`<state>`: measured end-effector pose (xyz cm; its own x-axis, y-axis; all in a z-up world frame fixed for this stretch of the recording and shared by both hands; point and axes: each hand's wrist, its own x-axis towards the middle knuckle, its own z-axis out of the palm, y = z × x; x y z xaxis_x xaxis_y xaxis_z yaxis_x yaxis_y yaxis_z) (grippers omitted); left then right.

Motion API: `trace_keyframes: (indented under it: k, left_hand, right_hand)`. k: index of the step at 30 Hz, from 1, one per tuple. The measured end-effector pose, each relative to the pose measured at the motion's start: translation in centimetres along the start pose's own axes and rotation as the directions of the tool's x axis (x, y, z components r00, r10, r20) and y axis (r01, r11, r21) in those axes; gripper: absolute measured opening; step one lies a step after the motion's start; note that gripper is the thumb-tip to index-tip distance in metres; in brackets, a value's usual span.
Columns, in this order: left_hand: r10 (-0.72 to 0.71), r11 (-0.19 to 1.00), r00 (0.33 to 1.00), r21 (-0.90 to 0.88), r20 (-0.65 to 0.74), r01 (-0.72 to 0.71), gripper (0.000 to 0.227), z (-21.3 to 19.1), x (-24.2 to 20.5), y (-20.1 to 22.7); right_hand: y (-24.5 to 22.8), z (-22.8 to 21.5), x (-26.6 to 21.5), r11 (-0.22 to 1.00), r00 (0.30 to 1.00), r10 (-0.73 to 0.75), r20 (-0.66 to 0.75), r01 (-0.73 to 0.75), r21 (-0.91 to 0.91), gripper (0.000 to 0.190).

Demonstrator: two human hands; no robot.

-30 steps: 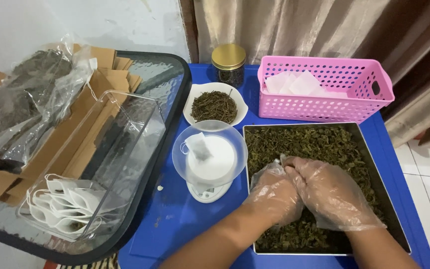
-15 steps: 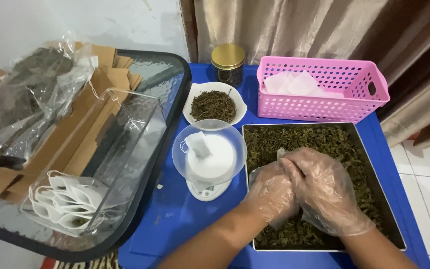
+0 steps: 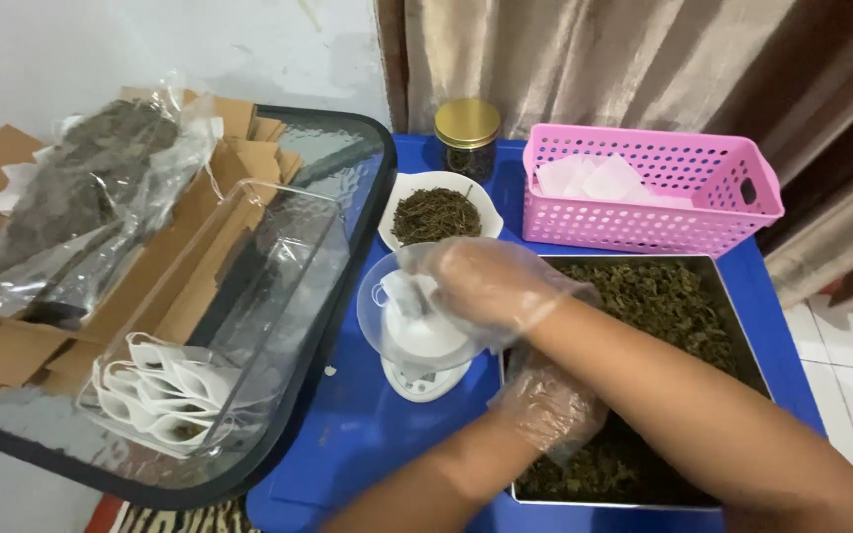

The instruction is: Manually filling empty tea bags with loose tea leaves from a tray and organizing them into a container.

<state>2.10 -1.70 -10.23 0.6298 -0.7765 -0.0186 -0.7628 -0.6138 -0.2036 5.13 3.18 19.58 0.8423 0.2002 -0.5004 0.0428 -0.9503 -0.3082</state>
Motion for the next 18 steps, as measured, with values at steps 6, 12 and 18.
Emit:
trace_keyframes:
  k: [6, 12, 18]
  left_hand:
    - [-0.038, 0.999, 0.995, 0.019, -0.091, 0.04, 0.054, 2.6, -0.2, -4.5]
    - [-0.071, 0.997, 0.981, 0.01, -0.181, 0.074, 0.056, -1.0, -0.8, -3.3]
    - [-0.086, 0.996, 0.959, -0.002, -0.271, 0.089, 0.057, -3.7, -2.1, -2.4]
  right_hand:
    - [0.2, 1.3, 7.2, 0.91, 0.938, -0.346, -0.025, 0.329, -0.252, 0.033]
    - [0.2, 1.6, 6.7, 0.805, 0.873, -0.487, -0.02, 0.44, -0.399, 0.043]
    - [-1.1, 0.4, 5.0, 0.849, 0.91, -0.409, 0.06, 0.404, -0.34, 0.04]
